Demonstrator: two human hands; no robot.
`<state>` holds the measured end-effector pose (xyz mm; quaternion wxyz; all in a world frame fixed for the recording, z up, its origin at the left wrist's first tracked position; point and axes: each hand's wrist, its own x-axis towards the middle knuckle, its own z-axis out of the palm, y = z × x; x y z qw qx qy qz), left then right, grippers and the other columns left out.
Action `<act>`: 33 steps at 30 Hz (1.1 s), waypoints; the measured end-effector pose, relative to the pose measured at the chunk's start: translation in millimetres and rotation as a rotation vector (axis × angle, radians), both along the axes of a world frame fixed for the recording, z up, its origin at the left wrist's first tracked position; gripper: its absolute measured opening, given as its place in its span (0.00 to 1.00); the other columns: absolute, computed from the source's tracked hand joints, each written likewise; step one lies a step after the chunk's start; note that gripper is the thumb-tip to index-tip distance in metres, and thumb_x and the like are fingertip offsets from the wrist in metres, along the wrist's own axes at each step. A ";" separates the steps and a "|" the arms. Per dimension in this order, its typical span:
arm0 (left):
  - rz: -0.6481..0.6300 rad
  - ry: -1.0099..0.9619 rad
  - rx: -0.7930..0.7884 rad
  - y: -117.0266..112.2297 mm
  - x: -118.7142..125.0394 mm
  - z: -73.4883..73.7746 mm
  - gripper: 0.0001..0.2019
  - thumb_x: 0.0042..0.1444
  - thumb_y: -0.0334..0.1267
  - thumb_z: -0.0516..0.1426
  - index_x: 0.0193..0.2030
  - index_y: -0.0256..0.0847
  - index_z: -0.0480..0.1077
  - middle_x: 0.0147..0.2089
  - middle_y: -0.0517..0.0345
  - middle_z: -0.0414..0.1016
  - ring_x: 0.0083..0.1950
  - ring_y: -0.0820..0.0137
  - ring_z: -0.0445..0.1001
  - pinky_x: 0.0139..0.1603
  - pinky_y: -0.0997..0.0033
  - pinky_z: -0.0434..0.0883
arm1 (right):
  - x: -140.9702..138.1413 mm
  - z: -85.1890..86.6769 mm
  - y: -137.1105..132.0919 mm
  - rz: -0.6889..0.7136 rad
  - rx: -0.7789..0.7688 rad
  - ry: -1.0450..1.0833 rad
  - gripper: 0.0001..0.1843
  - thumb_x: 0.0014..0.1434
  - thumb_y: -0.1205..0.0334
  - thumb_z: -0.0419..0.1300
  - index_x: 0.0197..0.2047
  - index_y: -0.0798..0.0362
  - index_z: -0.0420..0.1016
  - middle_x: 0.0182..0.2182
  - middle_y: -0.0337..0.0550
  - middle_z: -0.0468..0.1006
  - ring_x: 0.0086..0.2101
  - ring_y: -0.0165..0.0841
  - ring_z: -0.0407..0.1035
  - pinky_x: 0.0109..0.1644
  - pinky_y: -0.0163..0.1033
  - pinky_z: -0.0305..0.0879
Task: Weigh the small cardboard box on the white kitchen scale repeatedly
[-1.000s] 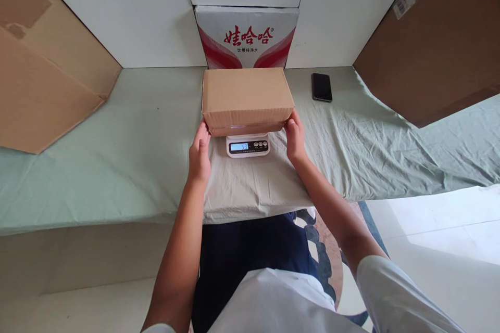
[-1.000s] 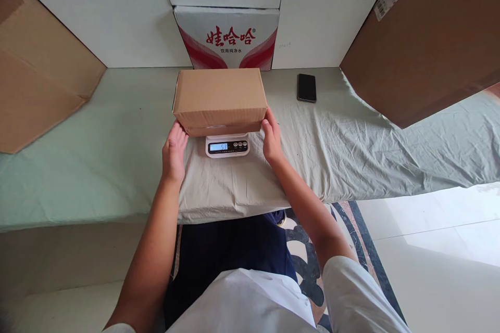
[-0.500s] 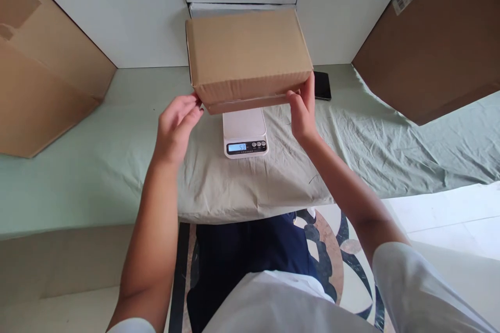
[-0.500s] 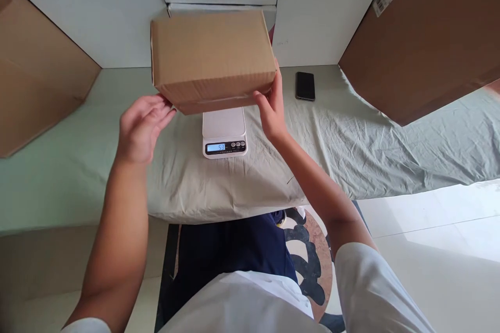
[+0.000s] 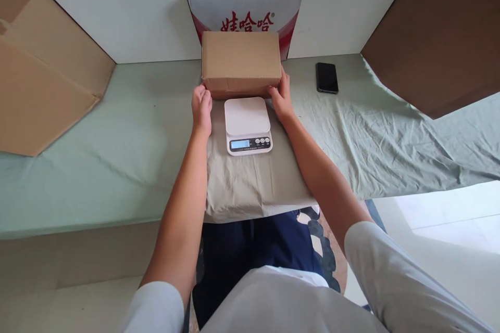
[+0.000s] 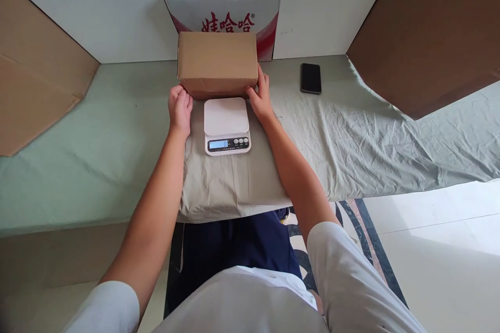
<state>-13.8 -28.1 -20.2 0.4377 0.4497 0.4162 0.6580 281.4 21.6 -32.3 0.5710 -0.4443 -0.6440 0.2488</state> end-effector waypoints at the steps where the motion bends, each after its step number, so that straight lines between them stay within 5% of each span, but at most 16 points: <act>1: 0.007 -0.009 -0.016 1.6 -0.6 -3.3 0.34 0.58 0.71 0.69 0.59 0.49 0.74 0.79 0.45 0.72 0.87 0.55 0.63 0.88 0.47 0.59 | 1.0 -3.1 1.6 -0.002 -0.002 -0.007 0.40 0.64 0.34 0.66 0.74 0.39 0.69 0.75 0.47 0.71 0.81 0.50 0.57 0.92 0.64 0.46; 11: 0.001 0.041 -0.020 5.0 -8.3 -10.0 0.45 0.51 0.79 0.69 0.62 0.45 0.76 0.74 0.37 0.75 0.82 0.46 0.70 0.87 0.42 0.61 | -0.2 -7.8 6.4 -0.033 -0.081 0.007 0.39 0.65 0.34 0.64 0.73 0.40 0.69 0.76 0.47 0.71 0.80 0.47 0.58 0.92 0.60 0.45; 15: 0.018 0.049 -0.018 5.0 -9.4 -8.7 0.41 0.55 0.78 0.68 0.61 0.46 0.78 0.74 0.38 0.76 0.81 0.45 0.72 0.86 0.38 0.63 | -0.9 -10.9 11.2 -0.009 -0.090 0.038 0.41 0.65 0.32 0.64 0.74 0.39 0.68 0.79 0.44 0.69 0.82 0.45 0.57 0.92 0.58 0.47; 24: 0.019 0.019 -0.004 8.5 -9.2 -9.3 0.45 0.52 0.78 0.70 0.64 0.46 0.78 0.77 0.41 0.74 0.85 0.45 0.66 0.88 0.44 0.60 | -3.9 -24.4 22.8 0.073 -0.103 0.077 0.45 0.62 0.41 0.66 0.78 0.43 0.62 0.84 0.47 0.62 0.82 0.43 0.57 0.89 0.58 0.59; 33: 0.039 0.033 -0.016 8.6 -7.4 -12.2 0.43 0.63 0.76 0.64 0.73 0.46 0.72 0.83 0.39 0.67 0.88 0.47 0.61 0.89 0.44 0.58 | -11.2 -9.7 6.6 0.056 -0.176 0.148 0.49 0.59 0.38 0.70 0.79 0.37 0.60 0.86 0.47 0.59 0.77 0.46 0.67 0.81 0.61 0.71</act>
